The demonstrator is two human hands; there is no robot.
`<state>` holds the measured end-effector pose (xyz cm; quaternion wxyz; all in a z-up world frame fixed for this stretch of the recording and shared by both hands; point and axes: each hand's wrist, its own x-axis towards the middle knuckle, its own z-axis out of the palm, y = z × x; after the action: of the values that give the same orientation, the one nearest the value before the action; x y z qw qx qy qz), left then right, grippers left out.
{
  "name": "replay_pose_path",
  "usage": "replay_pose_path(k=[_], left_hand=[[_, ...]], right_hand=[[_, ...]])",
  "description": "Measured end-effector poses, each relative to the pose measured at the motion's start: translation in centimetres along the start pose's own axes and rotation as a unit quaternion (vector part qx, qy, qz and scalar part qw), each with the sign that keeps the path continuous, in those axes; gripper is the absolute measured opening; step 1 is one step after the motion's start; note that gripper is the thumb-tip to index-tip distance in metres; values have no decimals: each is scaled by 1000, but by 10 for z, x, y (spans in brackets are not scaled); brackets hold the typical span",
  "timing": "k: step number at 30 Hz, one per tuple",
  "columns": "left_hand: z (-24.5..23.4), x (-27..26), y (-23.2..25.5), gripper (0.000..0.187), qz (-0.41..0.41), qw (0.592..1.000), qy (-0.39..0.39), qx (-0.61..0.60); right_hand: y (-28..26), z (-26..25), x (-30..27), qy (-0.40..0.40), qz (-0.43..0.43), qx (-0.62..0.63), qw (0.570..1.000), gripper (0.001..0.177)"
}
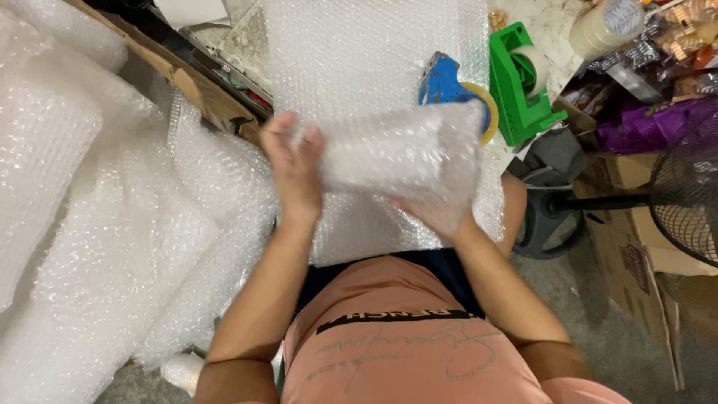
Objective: The person wraps small containers in bubble wrap and secures them with adhesive tape before placing them on a surface.
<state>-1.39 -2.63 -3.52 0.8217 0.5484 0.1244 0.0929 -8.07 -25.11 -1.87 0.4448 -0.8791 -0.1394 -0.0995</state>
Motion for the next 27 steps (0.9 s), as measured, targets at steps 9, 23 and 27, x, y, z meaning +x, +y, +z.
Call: replay_pose_path(k=[9, 23, 27], left_hand=[[31, -52, 9, 122, 374, 790, -198, 444], [51, -77, -39, 110, 212, 965, -155, 5], [37, -57, 3, 125, 159, 958, -196, 139]], right_hand=[[23, -1, -19, -41, 80, 203, 975, 103], [-3, 25, -21, 132, -19, 397, 908, 89], [6, 23, -19, 126, 18, 394, 910, 91]])
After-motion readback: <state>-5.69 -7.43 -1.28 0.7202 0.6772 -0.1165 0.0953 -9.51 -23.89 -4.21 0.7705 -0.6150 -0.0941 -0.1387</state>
